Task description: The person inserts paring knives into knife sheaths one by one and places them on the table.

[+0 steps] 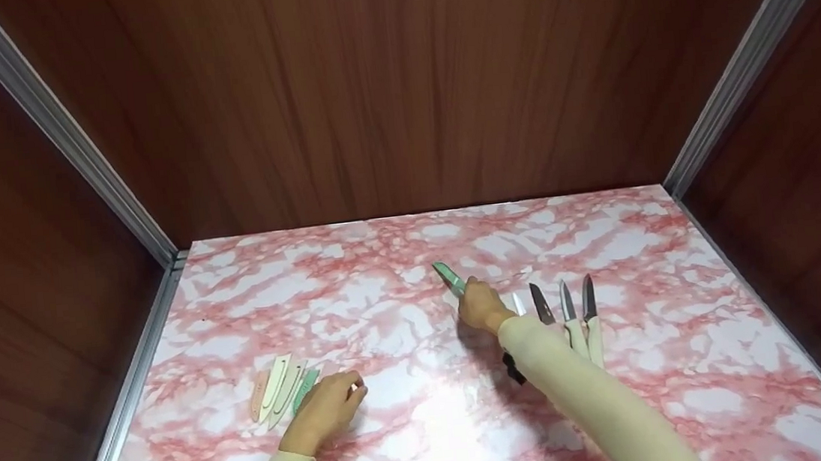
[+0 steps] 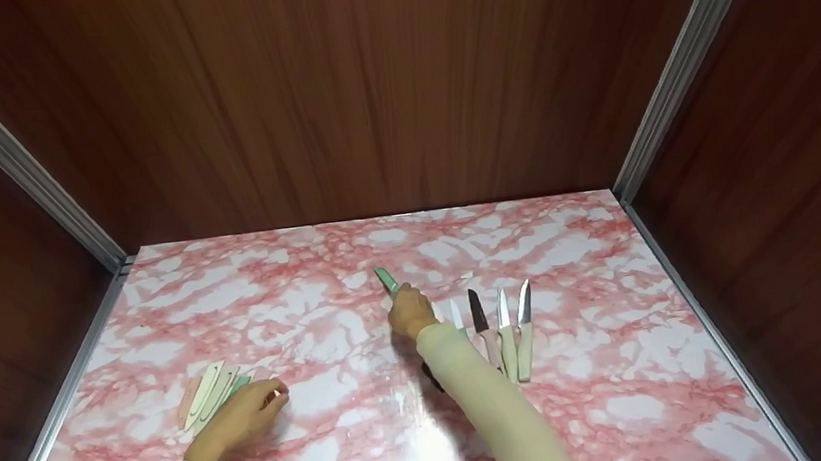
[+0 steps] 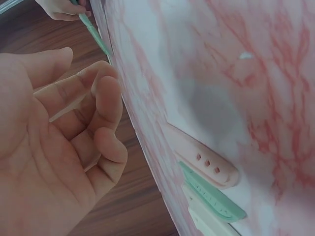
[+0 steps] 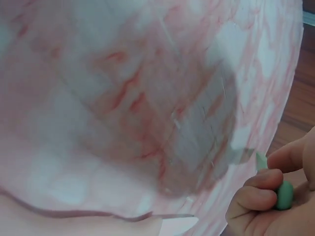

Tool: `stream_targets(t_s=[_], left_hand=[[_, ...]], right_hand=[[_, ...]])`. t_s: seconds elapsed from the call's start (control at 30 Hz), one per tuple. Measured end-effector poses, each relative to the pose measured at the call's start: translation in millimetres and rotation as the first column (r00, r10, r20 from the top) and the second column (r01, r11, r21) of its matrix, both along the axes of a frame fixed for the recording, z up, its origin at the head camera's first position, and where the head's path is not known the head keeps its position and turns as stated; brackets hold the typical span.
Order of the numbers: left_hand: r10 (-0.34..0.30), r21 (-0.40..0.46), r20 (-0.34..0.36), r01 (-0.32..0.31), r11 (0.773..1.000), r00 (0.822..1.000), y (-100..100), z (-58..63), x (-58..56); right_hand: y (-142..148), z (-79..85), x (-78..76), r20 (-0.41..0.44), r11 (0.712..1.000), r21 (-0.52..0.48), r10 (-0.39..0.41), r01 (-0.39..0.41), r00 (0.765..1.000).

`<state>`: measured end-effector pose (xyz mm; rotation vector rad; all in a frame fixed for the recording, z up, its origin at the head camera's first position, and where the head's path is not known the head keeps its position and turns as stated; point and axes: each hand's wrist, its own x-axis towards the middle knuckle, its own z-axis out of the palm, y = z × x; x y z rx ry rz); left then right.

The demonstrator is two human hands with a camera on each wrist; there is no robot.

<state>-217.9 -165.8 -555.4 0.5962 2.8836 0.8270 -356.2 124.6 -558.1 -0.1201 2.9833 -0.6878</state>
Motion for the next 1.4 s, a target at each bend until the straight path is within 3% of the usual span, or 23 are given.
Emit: stream_targets(t_s=[0.23,0.53,1.0,1.4], left_hand=[[0.0,0.002,0.002,0.0,1.0,1.0,-3,1.1,2.5],[0.0,-0.009,0.058,0.0,1.0,0.998,-6,-0.1,8.5],[0.021,-0.008,0.05,-0.02,1.0,0.999,-9,-5.7,13.7],[0.058,-0.004,0.005,-0.058,0.998,0.998,-19,3.6,7.5]], right_hand=[[-15,-1.2,-6.0,0.065,0.998,0.055,-0.008,0.004,0.998],[-35,-13.3,-3.6,0.101,0.995,0.101,-0.005,-0.005,0.995],[-56,-30.4,3.6,0.022,0.977,0.21,0.03,-0.034,0.999],[-54,-17.0,8.4,0.063,0.982,0.181,0.05,-0.061,0.997]])
